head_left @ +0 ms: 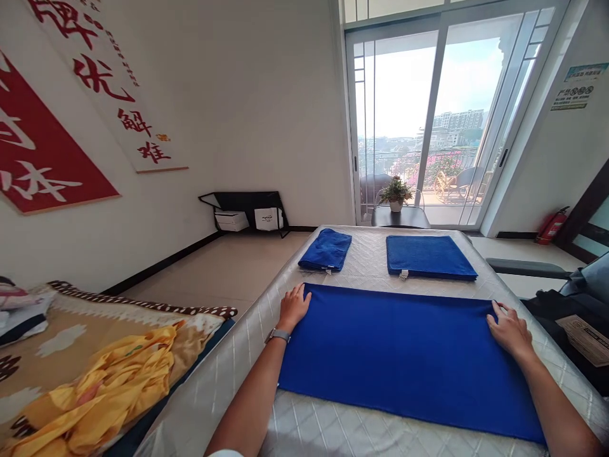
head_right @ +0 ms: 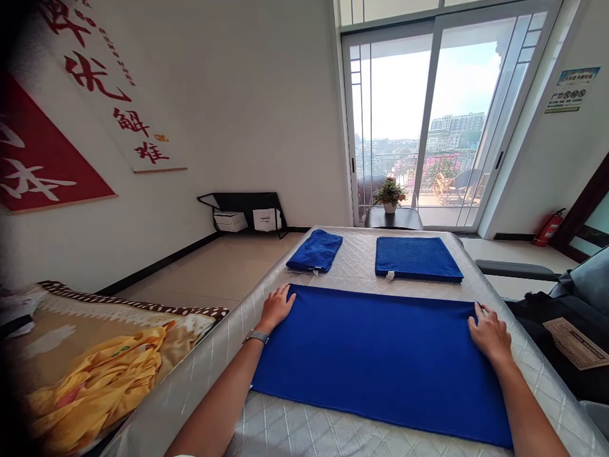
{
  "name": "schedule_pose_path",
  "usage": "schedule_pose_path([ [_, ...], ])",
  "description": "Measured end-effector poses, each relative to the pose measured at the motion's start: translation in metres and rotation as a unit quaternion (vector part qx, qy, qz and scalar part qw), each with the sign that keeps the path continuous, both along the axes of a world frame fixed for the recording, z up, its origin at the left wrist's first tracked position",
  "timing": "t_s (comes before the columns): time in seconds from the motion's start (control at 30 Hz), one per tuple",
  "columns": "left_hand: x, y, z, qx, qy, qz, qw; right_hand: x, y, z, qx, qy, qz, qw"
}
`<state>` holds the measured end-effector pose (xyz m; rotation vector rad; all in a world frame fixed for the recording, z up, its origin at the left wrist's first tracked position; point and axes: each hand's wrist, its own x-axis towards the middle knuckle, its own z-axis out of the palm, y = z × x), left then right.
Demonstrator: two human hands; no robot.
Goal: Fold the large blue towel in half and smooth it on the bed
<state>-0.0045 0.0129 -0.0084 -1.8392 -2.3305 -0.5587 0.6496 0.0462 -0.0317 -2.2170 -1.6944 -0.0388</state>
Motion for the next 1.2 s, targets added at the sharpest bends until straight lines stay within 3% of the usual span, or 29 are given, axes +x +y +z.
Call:
schedule_pose_path([
  [0.3,0.000,-0.001,0.000,-0.011,0.046,0.011,0.999,-0.007,-0.003,0.015,0.035,-0.011,0.003,0.999],
  [0.5,0.004,-0.004,-0.001,-0.048,0.051,0.017,0.997,-0.007,-0.006,0.007,0.000,-0.022,-0.011,1.000],
  [0.6,0.008,-0.007,0.004,-0.026,0.074,-0.035,0.996,-0.002,-0.007,0.005,-0.001,-0.025,-0.018,1.000],
  [0.73,0.013,-0.010,0.008,-0.067,0.043,-0.100,0.992,0.006,-0.006,0.005,-0.008,-0.001,0.012,1.000],
  [0.87,0.013,-0.012,0.008,-0.102,0.010,-0.100,0.990,0.015,-0.005,0.001,-0.003,0.016,0.031,0.999],
  [1.2,0.008,-0.008,0.005,-0.101,0.006,-0.073,0.992,0.022,-0.003,-0.010,0.021,-0.033,0.018,0.999],
])
